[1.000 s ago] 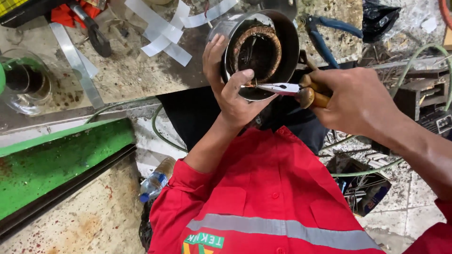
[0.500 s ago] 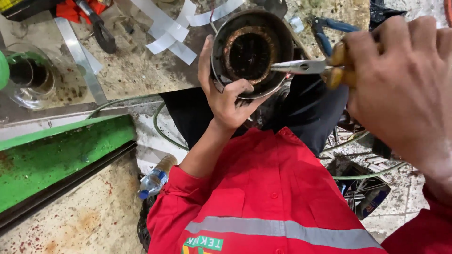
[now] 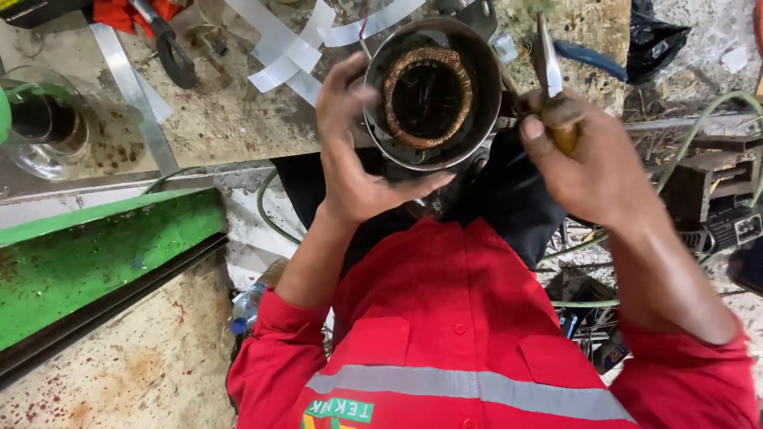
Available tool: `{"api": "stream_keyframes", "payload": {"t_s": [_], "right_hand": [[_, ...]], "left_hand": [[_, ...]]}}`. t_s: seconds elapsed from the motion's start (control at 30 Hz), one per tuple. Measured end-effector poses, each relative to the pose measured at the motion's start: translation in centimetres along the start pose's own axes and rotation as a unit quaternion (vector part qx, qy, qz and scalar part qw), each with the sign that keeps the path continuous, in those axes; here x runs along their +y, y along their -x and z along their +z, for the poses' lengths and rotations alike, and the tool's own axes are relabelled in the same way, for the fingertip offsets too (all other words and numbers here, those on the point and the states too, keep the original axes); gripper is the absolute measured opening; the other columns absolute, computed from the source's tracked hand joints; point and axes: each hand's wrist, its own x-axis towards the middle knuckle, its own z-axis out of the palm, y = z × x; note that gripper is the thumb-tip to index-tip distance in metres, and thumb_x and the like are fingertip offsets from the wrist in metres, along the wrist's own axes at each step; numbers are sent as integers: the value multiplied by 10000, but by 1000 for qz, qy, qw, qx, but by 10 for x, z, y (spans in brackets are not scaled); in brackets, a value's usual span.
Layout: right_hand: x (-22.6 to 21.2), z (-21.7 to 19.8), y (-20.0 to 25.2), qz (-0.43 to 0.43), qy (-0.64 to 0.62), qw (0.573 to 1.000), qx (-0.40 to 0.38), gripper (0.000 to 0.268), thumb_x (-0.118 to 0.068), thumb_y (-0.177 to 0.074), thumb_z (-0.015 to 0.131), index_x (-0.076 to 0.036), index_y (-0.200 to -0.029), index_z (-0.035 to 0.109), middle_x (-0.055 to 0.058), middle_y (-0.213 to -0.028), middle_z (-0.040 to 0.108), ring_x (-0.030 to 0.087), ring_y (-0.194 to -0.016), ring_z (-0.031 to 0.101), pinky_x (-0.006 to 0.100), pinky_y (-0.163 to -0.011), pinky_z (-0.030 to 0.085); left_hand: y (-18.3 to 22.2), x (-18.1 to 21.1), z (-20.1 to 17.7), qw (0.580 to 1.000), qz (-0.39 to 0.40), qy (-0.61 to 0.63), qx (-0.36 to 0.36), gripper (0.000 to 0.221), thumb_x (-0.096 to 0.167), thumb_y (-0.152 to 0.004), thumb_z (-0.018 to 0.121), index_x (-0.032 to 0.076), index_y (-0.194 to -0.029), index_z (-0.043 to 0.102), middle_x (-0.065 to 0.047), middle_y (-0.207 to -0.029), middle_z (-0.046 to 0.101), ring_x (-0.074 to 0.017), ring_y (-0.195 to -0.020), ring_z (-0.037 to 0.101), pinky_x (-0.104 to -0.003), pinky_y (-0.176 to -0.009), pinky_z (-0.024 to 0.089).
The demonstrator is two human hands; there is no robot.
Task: Extracting copper windings from an electric motor stator using pliers and a wooden stick.
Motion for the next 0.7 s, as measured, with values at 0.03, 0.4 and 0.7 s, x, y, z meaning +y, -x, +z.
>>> {"api": "stream_keyframes", "payload": {"t_s": [0.03,0.4,0.7], "right_hand": [[-6,4,-3,0,-1,1000,1,448,-385,-1143,471,-124,-782,424,-2,-696,285,184,-586,381,404,-640,439],[-25,26,-5,23,-54,992,110,300,-302,-1090,693,-108,-900,566,-7,-716,446,168,-678,357,354,-630,287],[-11,51,-18,-8,-67,981,181,187,-107,-1030,808,-2,-1130,689,66,-988,698,174,-857,571,348,-747,481]], "left_hand": [[0,-1,0,1000,0,-1,-1,950,449,-777,1007,191,-1468,407,-101,-1582,386,-294,-1557,377,-508,-1355,427],[-4,-57,9,996,79,-11,-41,1146,395,-865,1054,318,-1644,217,43,-1701,310,-198,-1660,274,-490,-1476,197],[-5,-58,-2,977,152,-116,-92,1207,850,-824,934,329,-1603,174,70,-1667,283,-259,-1646,99,-607,-1399,27]]}}
